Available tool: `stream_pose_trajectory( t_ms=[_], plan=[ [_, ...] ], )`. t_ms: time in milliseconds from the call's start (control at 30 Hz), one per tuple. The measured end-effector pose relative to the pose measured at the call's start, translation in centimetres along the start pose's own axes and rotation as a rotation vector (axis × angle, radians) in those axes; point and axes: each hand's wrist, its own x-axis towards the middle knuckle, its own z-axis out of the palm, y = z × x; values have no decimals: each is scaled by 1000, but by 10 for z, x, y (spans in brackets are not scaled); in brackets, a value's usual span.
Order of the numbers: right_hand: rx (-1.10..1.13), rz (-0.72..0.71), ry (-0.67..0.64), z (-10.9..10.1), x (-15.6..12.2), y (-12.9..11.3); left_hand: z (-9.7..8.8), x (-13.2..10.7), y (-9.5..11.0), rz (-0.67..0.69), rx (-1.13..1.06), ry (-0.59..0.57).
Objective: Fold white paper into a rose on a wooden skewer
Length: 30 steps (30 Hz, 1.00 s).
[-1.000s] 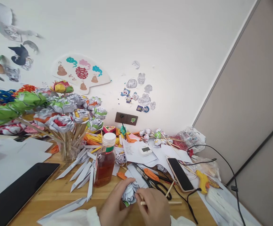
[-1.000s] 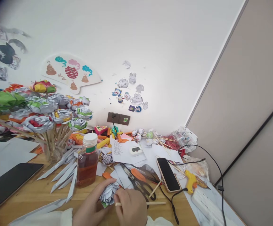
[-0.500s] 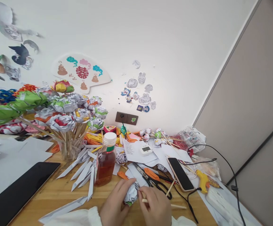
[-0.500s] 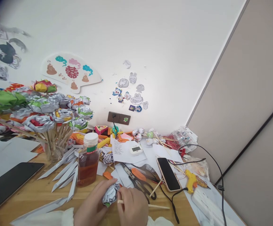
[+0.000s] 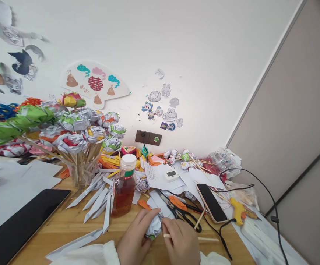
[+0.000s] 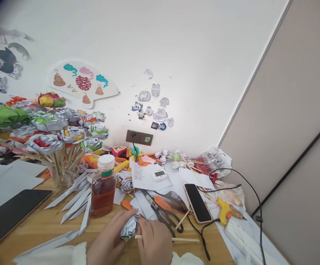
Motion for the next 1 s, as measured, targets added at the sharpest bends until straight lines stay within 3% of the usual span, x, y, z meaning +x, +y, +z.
stream_pose_trajectory(
  t_ms=[333, 533, 733, 1000],
  plan=[
    [-35, -70, -29, -6, 6, -1, -2, 0, 2, -14, -9, -19],
    [-21, 37, 42, -4, 3, 0, -1, 0, 1, -4, 4, 24],
    [-16, 13, 43, -2, 2, -1, -1, -1, 1, 27, 35, 5],
    [-35, -25, -23, -5, 4, -2, 0, -2, 1, 11, 33, -38]
  ],
)
